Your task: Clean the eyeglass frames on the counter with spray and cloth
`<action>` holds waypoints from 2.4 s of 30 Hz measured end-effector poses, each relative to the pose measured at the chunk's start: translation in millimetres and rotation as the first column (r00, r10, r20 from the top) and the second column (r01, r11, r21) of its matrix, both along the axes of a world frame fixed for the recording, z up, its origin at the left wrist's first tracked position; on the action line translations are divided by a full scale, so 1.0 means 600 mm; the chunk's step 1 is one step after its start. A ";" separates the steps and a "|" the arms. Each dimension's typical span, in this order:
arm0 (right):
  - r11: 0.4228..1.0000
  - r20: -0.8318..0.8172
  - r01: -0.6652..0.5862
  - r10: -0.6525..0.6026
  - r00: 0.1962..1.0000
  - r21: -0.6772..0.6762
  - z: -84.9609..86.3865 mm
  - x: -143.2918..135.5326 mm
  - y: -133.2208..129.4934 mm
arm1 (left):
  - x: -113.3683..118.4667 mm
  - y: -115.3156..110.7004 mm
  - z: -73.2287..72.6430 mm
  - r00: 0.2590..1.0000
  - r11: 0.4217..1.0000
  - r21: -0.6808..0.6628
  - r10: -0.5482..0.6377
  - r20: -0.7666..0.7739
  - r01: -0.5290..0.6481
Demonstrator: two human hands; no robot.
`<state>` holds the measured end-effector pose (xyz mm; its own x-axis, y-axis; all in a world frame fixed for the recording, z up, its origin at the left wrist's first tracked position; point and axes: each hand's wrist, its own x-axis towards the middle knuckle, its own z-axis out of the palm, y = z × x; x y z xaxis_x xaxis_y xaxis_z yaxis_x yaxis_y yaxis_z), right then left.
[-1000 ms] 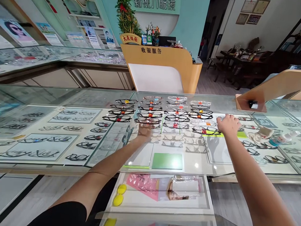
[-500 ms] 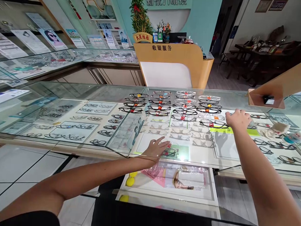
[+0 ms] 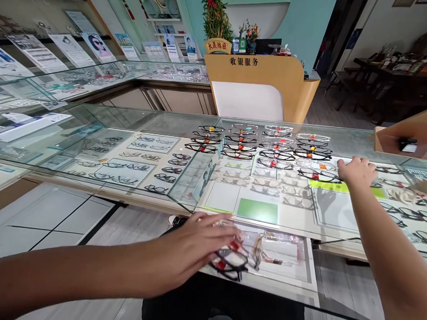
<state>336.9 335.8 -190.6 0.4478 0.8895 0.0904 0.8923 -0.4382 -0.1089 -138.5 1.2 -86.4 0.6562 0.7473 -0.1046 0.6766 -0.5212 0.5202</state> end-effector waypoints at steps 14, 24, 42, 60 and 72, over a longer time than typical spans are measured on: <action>1.000 0.021 -0.002 0.001 1.000 0.004 -0.004 0.001 0.002 | -0.243 0.528 0.034 0.847 0.789 0.542 0.475 -0.238 -0.290; 0.999 0.018 -0.001 0.001 1.000 0.032 -0.003 -0.010 -0.005 | -0.303 0.712 -0.057 0.755 0.792 0.514 0.547 -0.361 -0.328; 0.998 0.058 0.031 -0.035 0.998 0.054 -0.013 -0.006 0.002 | -0.340 0.826 -0.115 0.710 0.841 0.419 0.523 -0.472 -0.341; 0.997 0.038 0.007 -0.011 0.999 0.082 -0.009 -0.008 -0.008 | -0.063 0.547 -0.005 0.962 0.714 0.656 0.263 0.075 -0.246; 0.972 0.027 -0.122 0.119 0.992 0.200 0.033 -0.017 -0.049 | 0.183 0.388 -0.152 0.975 0.853 0.503 -0.209 0.077 0.143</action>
